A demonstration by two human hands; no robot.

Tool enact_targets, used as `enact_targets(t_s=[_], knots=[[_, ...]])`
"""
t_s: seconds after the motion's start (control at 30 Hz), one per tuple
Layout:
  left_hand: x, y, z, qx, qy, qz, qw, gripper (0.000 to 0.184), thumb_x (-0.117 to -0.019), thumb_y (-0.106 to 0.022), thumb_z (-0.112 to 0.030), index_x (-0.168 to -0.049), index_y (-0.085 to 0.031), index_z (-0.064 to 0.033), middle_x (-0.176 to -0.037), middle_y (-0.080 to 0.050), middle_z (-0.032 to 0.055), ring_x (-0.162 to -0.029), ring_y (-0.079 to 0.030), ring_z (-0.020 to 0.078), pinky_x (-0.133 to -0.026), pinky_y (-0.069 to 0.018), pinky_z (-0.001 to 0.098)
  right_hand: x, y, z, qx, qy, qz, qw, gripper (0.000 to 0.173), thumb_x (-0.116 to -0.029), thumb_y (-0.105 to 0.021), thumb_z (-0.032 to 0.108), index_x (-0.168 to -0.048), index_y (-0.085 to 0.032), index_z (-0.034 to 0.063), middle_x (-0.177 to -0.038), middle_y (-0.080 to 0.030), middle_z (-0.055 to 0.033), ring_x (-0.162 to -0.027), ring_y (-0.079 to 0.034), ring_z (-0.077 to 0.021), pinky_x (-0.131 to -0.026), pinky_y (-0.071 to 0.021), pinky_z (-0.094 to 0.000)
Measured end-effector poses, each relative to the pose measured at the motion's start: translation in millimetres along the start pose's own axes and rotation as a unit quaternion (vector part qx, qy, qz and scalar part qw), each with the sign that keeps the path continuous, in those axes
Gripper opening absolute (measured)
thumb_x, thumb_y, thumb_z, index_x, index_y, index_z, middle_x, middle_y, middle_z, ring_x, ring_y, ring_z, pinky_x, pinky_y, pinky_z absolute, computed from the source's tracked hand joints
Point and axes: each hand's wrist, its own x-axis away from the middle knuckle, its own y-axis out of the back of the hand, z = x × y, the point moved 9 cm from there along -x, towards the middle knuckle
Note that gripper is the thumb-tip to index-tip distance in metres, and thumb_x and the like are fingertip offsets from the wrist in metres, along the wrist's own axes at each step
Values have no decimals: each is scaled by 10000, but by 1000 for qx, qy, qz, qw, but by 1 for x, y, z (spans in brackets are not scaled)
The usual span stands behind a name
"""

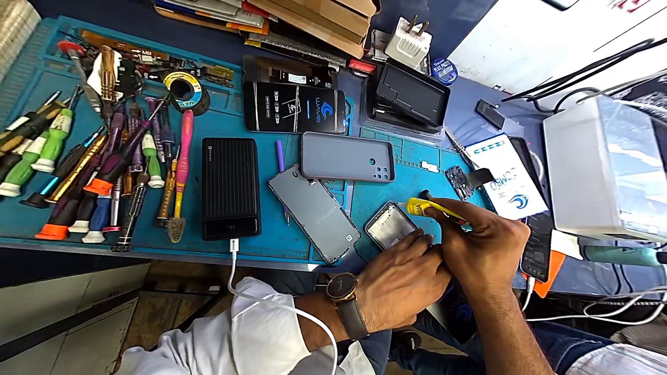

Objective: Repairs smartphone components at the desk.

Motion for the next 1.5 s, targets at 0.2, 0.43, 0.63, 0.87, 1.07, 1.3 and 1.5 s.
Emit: enact_targets(t_s=[0.2, 0.43, 0.63, 0.87, 1.07, 1.3, 1.5], knots=[[1, -1, 0, 5, -4, -1, 1000, 568, -750, -811, -129, -1288, -637, -70, -1316, -623, 117, -1343, -502, 313, -1229, -291, 460, 3, 2, 0, 7, -5, 3, 1000, 160, -936, -678, 154, -1025, -808, 130, -907, -781, -40, -794, -730, -126, -687, -563, -372], [1, 3, 5, 25, 5, 11, 1000, 704, -723, -848, -109, -1370, -575, -65, -1353, -593, 119, -1381, -474, 306, -1237, -295, 458, 28, 15, -89, -250, -327, -50, 910, 192, -915, -734, 36, -1105, -701, 32, -912, -746, -75, -700, -727, -164, -619, -636, -335], [2, 8, 9, 24, 9, 31, 999, 684, -753, -840, -142, -1379, -572, -74, -1390, -576, 126, -1411, -447, 309, -1242, -282, 446, 63, 15, -147, -246, -470, -78, 844, 182, -970, -687, 84, -1131, -623, 31, -905, -698, -98, -669, -645, -166, -542, -513, -300], [5, 14, 17, 6, 21, 31, 999, 745, -732, -852, -164, -1416, -563, -107, -1434, -554, 95, -1432, -426, 280, -1240, -288, 429, 70, 14, -173, -257, -492, -99, 826, 258, -954, -719, 139, -1163, -616, 31, -965, -697, -115, -753, -669, -195, -653, -570, -378], [8, 15, 24, -9, 31, 28, 999, 761, -726, -846, -167, -1428, -557, -107, -1430, -555, 93, -1427, -431, 269, -1237, -293, 424, 60, 30, -162, -93, -399, -90, 908, 395, -908, -793, 271, -1199, -663, 38, -1025, -680, -154, -887, -651, -292, -766, -537, -527], [12, 20, 39, -19, 44, 18, 999, 737, -756, -848, -218, -1430, -563, -132, -1426, -554, 84, -1427, -426, 261, -1245, -277, 423, 70, 33, -34, -100, -117, 125, 980, 691, -845, -727, 622, -1397, -601, 227, -1345, -639, 25, -1227, -618, -158, -992, -559, -468], [7, 21, 48, -12, 44, 18, 999, 760, -727, -862, -192, -1424, -569, -128, -1417, -555, 90, -1427, -429, 262, -1248, -272, 431, 91, 5, -7, 31, -71, 177, 981, 931, -718, -850, 460, -1540, -459, 270, -1394, -586, 13, -1262, -575, -198, -1009, -534, -440]])
